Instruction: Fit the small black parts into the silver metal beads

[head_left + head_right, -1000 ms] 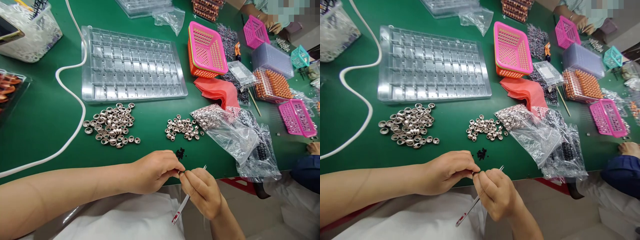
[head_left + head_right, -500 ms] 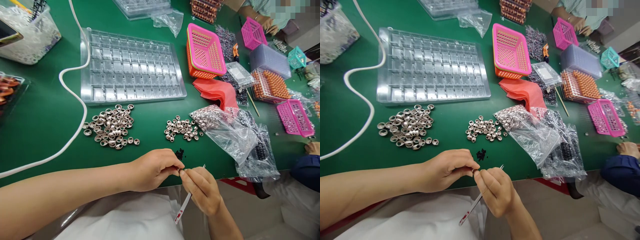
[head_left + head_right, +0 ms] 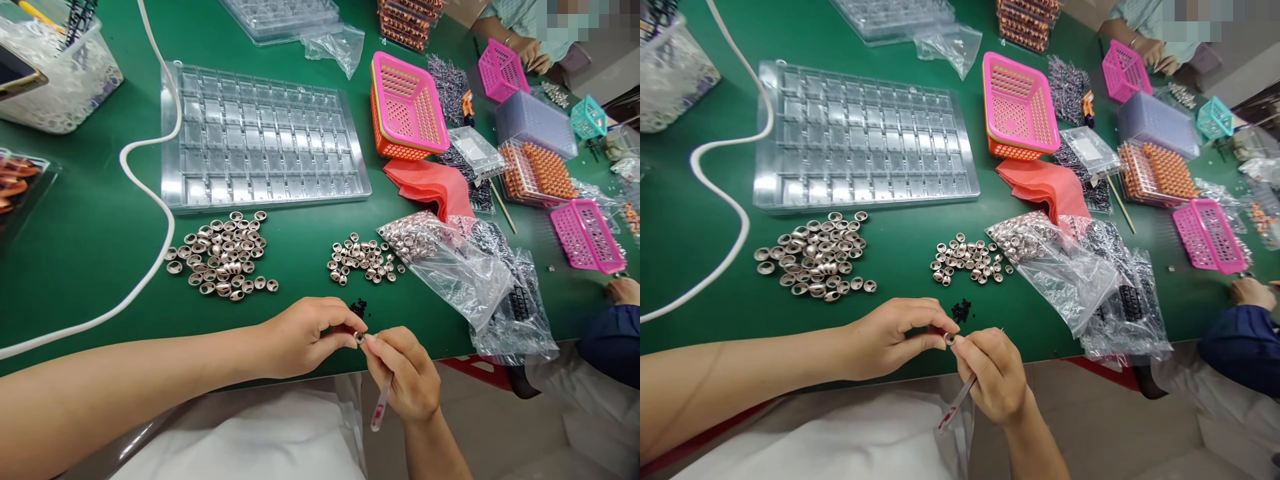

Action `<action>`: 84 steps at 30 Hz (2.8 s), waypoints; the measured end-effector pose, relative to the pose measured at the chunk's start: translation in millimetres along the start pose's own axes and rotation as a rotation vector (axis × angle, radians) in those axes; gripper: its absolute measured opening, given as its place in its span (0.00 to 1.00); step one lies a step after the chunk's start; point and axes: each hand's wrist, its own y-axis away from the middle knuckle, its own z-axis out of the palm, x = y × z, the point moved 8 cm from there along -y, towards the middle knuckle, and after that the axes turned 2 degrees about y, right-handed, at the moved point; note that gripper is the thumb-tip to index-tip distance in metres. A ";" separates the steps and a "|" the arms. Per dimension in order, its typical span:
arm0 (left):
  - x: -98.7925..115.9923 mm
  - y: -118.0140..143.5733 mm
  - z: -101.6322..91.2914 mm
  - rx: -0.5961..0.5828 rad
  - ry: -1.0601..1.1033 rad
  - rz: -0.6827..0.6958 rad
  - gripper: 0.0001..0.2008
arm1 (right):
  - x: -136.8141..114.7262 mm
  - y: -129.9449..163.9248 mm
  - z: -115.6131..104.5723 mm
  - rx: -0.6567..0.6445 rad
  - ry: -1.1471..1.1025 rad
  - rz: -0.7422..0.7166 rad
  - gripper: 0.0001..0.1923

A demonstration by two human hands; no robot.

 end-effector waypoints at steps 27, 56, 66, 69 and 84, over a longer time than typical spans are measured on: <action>11.6 2.1 1.5 -0.015 -0.118 0.190 0.09 | -6.4 -2.5 7.1 -0.178 0.019 -0.079 0.16; 8.0 1.9 3.7 -0.029 -0.104 0.176 0.09 | -5.8 -0.1 12.8 -0.190 0.042 -0.077 0.16; -0.8 0.6 1.6 -0.057 -0.043 0.032 0.09 | -2.2 -0.7 5.8 -0.116 -0.015 -0.013 0.21; 0.8 0.4 1.1 -0.054 -0.044 0.051 0.09 | -0.4 -0.3 2.0 -0.103 -0.005 0.011 0.20; -1.6 -1.6 -5.0 0.001 -0.003 -0.052 0.09 | 13.7 0.9 -14.9 0.070 -0.028 0.233 0.12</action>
